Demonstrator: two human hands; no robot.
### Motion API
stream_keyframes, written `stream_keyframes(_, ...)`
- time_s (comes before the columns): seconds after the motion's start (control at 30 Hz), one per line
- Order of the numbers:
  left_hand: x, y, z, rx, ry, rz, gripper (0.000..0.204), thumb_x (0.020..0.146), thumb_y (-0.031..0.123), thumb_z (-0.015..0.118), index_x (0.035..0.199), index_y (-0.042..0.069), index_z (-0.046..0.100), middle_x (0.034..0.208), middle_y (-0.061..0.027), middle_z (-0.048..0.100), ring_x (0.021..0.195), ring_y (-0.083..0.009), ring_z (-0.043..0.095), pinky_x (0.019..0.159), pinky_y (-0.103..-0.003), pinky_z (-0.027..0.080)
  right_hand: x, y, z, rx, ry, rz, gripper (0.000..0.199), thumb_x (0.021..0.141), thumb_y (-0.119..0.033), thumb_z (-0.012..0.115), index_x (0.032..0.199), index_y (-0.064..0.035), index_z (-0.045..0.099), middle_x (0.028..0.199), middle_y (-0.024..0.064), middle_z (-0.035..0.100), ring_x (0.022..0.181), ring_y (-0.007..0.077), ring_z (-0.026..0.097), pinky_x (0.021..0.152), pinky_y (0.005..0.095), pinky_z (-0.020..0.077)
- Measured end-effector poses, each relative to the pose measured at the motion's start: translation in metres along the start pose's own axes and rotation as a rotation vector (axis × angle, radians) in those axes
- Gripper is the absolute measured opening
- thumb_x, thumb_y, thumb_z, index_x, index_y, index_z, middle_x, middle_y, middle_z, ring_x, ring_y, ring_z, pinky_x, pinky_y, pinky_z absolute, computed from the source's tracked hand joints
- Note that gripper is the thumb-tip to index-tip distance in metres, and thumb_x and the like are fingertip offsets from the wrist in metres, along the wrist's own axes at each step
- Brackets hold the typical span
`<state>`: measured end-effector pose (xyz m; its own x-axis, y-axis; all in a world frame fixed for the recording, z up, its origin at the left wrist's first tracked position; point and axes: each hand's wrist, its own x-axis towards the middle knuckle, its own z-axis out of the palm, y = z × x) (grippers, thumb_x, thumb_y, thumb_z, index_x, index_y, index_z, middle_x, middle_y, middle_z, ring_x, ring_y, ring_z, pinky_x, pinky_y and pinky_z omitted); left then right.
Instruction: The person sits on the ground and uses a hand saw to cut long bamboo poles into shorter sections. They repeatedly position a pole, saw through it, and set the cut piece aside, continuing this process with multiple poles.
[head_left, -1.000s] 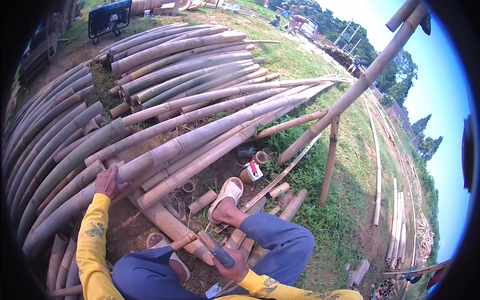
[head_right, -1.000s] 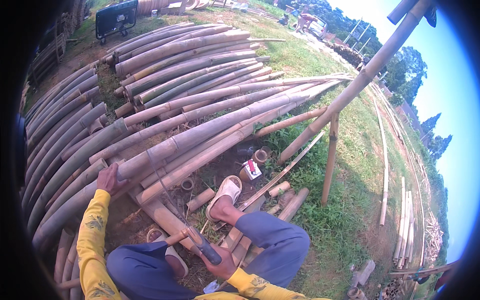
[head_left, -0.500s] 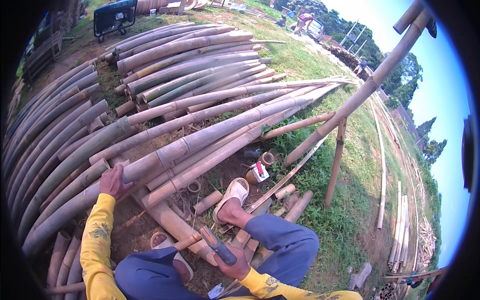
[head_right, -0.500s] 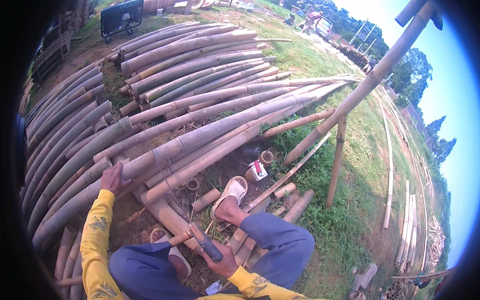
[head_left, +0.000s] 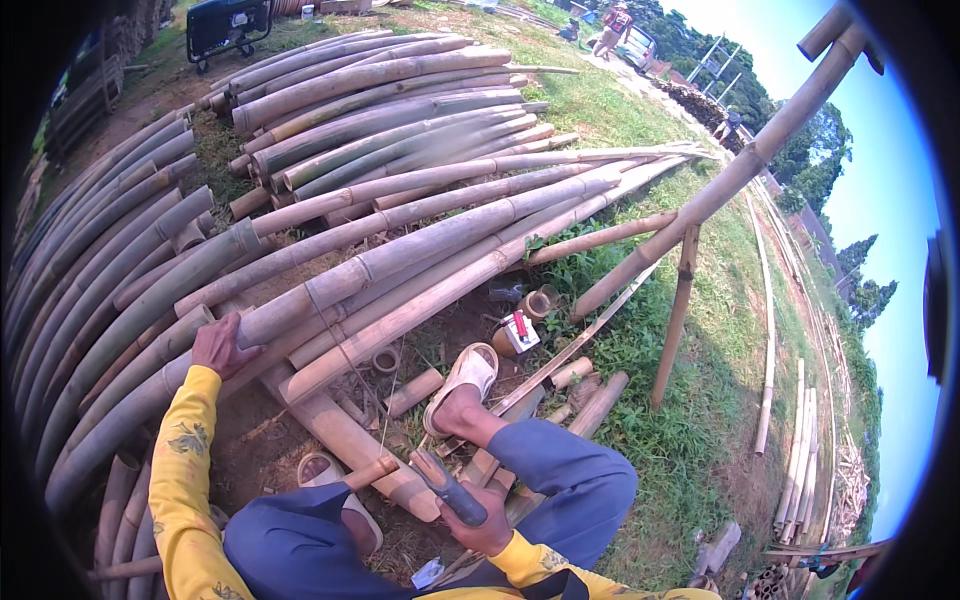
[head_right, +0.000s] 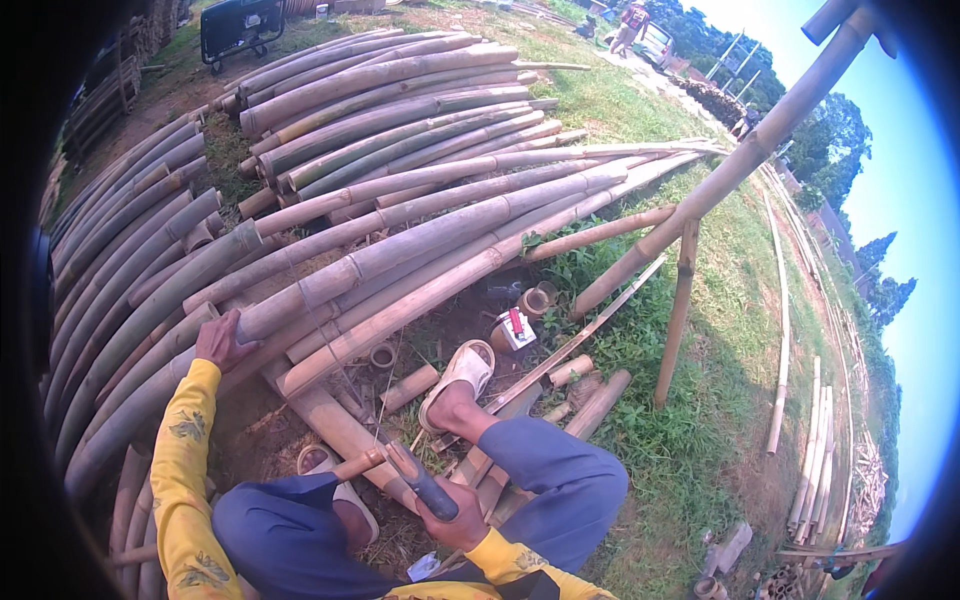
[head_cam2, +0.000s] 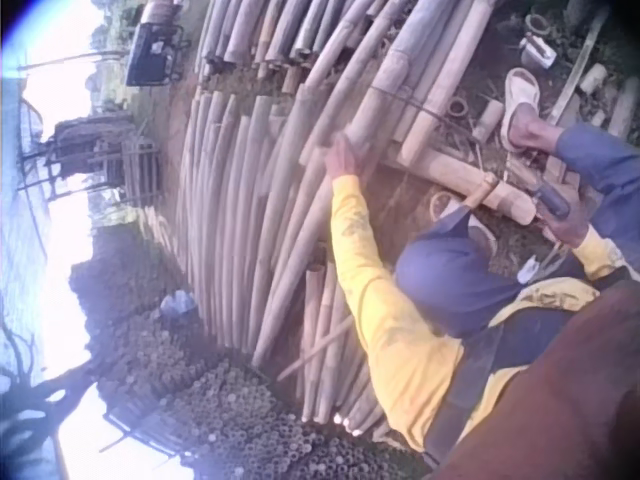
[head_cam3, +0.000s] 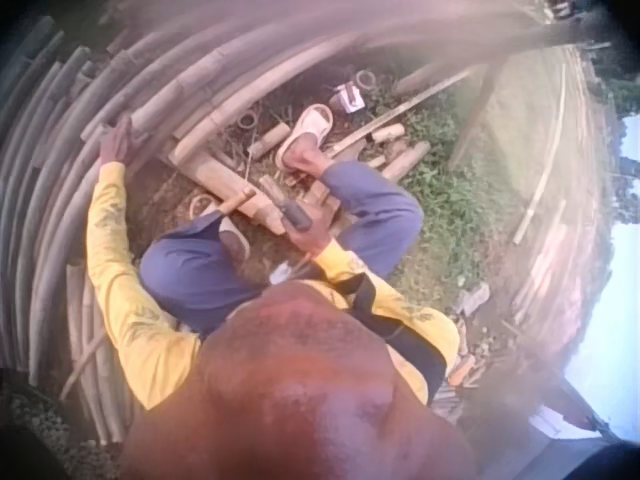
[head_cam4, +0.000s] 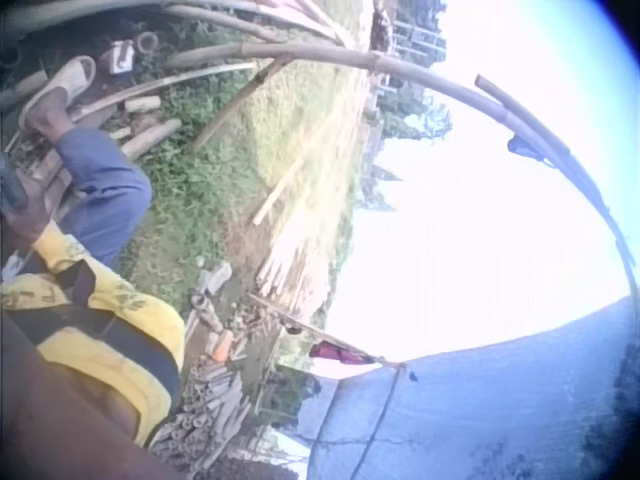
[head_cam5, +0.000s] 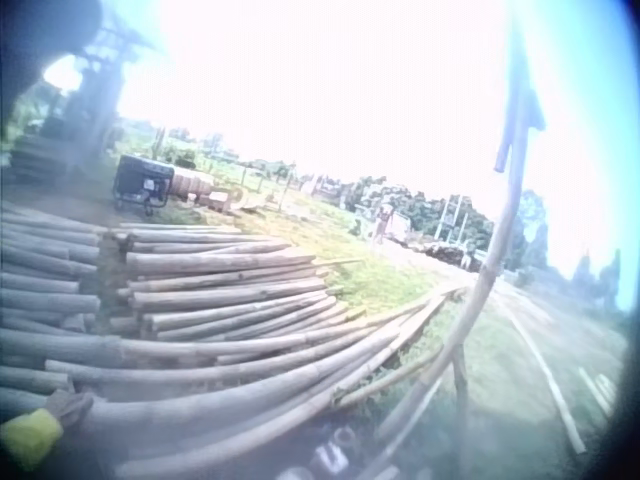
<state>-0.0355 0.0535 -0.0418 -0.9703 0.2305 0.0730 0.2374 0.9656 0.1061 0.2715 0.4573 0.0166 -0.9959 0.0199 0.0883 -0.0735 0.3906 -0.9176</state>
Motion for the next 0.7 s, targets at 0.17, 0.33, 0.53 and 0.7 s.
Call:
stream_keyframes(0.17,0.004,-0.006,0.007,-0.03,-0.034,-0.029,0.073,0.076,0.063,0.079,0.107,0.002,0.056,0.107,-0.023,0.071,0.098,-0.0423,0.07,0.085,-0.051,0.055,0.111,-0.005,0.038,0.055,-0.038,-0.115,0.011,0.089,-0.005,0.074,0.095,-0.0003,0.065,0.07,0.004,0.059,0.061,0.0104,0.052,0.059,0.0285,0.0446)
stream_keyframes(0.33,-0.002,0.0,0.001,0.058,0.1,0.105,0.069,0.078,0.058,0.079,0.111,0.003,0.054,0.103,-0.0212,0.068,0.097,-0.0403,0.069,0.082,-0.05,0.055,0.102,0.001,0.046,0.097,0.036,-0.11,0.009,0.091,-0.003,0.073,0.095,0.0,0.066,0.075,-0.0006,0.061,0.068,0.0082,0.054,0.061,0.0261,0.0446)
stream_keyframes(0.53,-0.018,0.011,-0.012,0.023,0.099,0.151,0.061,0.077,0.05,0.08,0.105,0.002,0.057,0.1,-0.0202,0.068,0.097,-0.0383,0.068,0.085,-0.047,0.055,0.075,0.001,0.033,0.057,0.029,-0.081,0.014,0.089,-0.002,0.075,0.1,0.0012,0.067,0.078,0.0011,0.062,0.071,0.0087,0.057,0.065,0.0255,0.0477)
stream_keyframes(0.7,-0.056,0.04,-0.003,-0.046,0.058,0.125,0.059,0.073,0.046,0.083,0.104,0.002,0.059,0.099,-0.02,0.069,0.096,-0.0375,0.069,0.085,-0.046,0.056,0.037,-0.007,0.007,-0.043,-0.008,0.008,0.016,0.089,-0.001,0.074,0.102,0.0022,0.067,0.079,0.0038,0.064,0.069,0.0106,0.058,0.068,0.0271,0.0496)
